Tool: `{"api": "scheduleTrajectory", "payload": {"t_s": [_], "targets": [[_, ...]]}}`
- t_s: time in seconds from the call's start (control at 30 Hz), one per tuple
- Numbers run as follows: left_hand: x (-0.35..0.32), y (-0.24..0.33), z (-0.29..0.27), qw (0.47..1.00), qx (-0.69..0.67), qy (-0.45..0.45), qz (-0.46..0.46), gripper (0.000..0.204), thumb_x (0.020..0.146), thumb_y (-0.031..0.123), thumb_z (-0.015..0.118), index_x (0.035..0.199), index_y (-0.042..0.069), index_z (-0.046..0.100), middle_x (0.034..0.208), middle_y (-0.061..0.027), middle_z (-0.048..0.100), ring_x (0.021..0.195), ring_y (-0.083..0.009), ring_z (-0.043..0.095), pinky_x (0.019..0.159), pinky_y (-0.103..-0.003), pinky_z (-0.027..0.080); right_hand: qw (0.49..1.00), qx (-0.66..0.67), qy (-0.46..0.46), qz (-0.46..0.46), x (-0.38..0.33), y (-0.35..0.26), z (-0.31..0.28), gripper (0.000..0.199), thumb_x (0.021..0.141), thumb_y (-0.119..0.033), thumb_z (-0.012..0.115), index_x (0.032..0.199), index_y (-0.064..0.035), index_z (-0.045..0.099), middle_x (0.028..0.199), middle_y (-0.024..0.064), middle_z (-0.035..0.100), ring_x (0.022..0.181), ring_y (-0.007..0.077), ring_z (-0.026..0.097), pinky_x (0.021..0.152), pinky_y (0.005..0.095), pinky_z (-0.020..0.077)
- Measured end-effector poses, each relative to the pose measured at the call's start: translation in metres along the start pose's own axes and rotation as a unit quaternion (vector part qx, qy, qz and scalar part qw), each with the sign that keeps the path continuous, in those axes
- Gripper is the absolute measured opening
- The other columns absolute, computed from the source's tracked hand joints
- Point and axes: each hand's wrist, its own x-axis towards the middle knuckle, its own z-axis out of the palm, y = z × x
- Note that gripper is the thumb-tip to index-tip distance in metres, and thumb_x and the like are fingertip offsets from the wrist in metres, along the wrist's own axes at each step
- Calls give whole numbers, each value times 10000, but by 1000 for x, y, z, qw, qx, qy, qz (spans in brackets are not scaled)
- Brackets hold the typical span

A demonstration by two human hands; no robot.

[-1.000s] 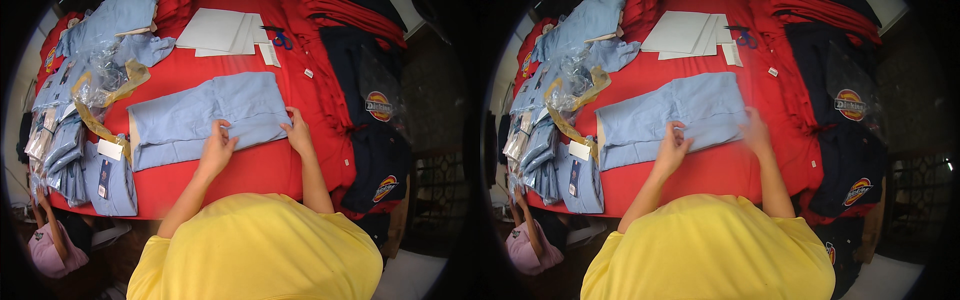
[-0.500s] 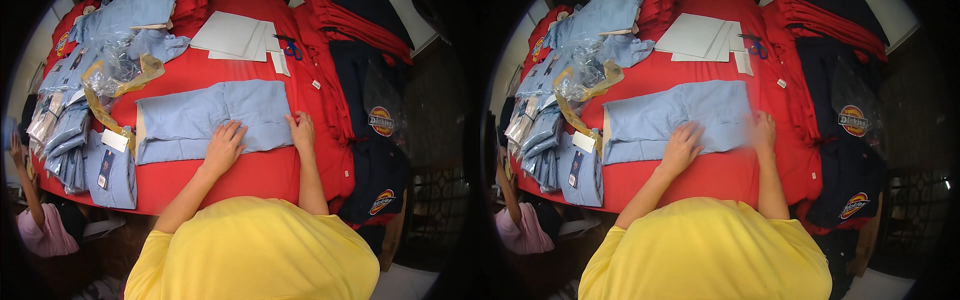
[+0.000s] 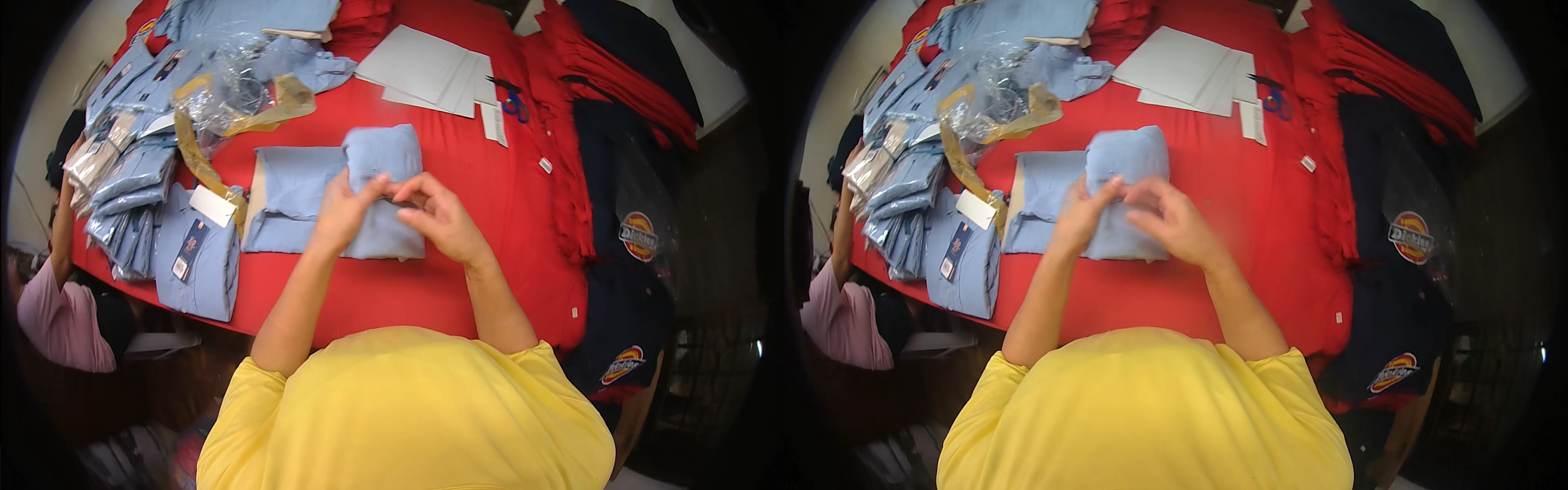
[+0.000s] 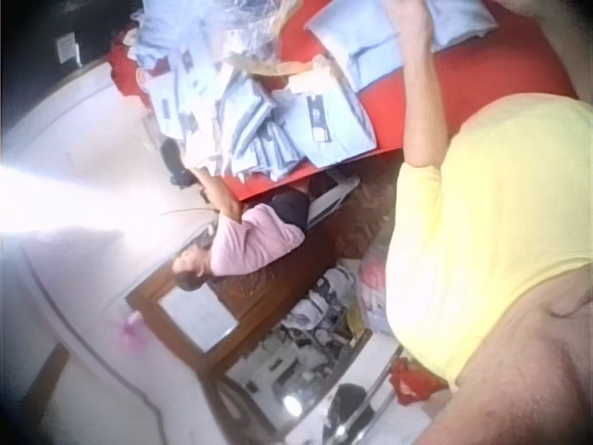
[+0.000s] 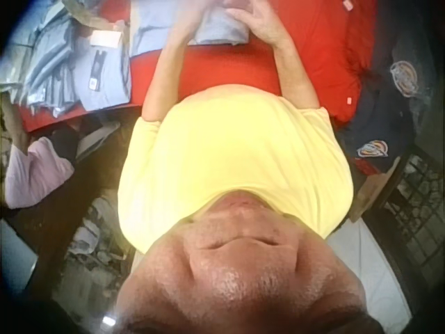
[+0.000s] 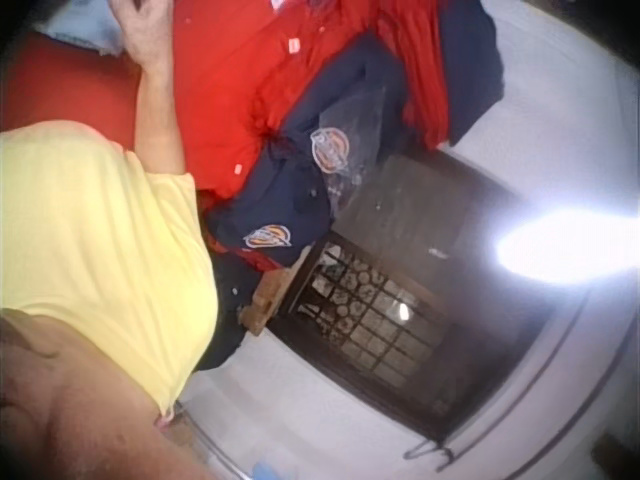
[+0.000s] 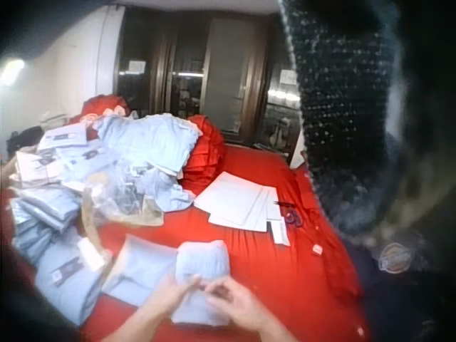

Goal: The person tags and folds light blue shirts on a red table using a folding board. They use a hand tool to attach tags to the garments, place a folding board on the back of each shirt, fold the sleeves and bottom over the board, and then remove the board to stack the finished items.

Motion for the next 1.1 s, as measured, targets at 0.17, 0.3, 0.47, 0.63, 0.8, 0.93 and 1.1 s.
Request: {"api": "scheduleTrajectory", "payload": {"t_s": [0.17, 0.3, 0.47, 0.63, 0.8, 0.93, 1.1], "targets": [[10, -4, -132, 970, 162, 174, 58, 410, 826, 274, 714, 1095, -30, 656, 1093, -141, 668, 965, -208, 625, 838, -329, 481, 988, 47, 120, 80, 5, 54, -8, 271, 954, -95, 504, 1207, -8, 462, 1223, 179, 555, 1034, 214, 614, 860, 324, 524], [7, -41, -200, 792, 562, 223, -82, 482, 800, 348, 704, 1091, -33, 656, 1090, -205, 657, 961, -337, 633, 878, -428, 478, 974, 42, 100, 199, 10, 69, 22, 398, 968, -153, 510, 1318, -12, 382, 1155, 164, 558, 957, 190, 606, 795, 312, 543], [19, -39, -170, 756, 592, 277, -46, 482, 810, 381, 681, 1052, -35, 651, 1065, -248, 639, 974, -405, 605, 870, -444, 466, 975, -120, 141, 125, 34, 97, 52, 596, 887, -212, 652, 1367, -40, 343, 1136, 168, 564, 883, 191, 592, 786, 304, 507], [13, -23, -156, 805, 534, 219, -139, 437, 811, 328, 695, 1069, -21, 650, 1154, -226, 609, 1069, -407, 554, 912, -449, 444, 985, -37, 143, 83, 38, 103, 24, 564, 830, 39, 631, 1337, -20, 393, 963, 79, 560, 807, 118, 575, 744, 251, 471], [-4, -59, -135, 768, 576, 279, 17, 372, 816, 232, 696, 1059, -41, 628, 1169, -207, 562, 1033, -394, 543, 905, -452, 446, 975, 18, 158, 154, 28, 84, -30, 369, 905, 2, 549, 1268, 23, 486, 937, 93, 600, 702, 128, 615, 632, 259, 531], [3, -58, -134, 772, 569, 284, 11, 376, 821, 234, 692, 1052, -54, 621, 1120, -210, 587, 1024, -378, 564, 894, -437, 453, 977, -2, 172, 127, 42, 103, -32, 221, 938, -65, 535, 1133, 23, 589, 825, 112, 625, 672, 144, 633, 572, 279, 534], [-4, -71, -144, 804, 502, 315, 56, 344, 842, 204, 672, 1041, -71, 616, 1077, -211, 603, 974, -364, 578, 867, -423, 459, 965, -155, 194, 85, 60, 101, -8, 128, 906, -94, 581, 965, 9, 630, 685, 63, 635, 596, 128, 631, 544, 273, 500]]}}
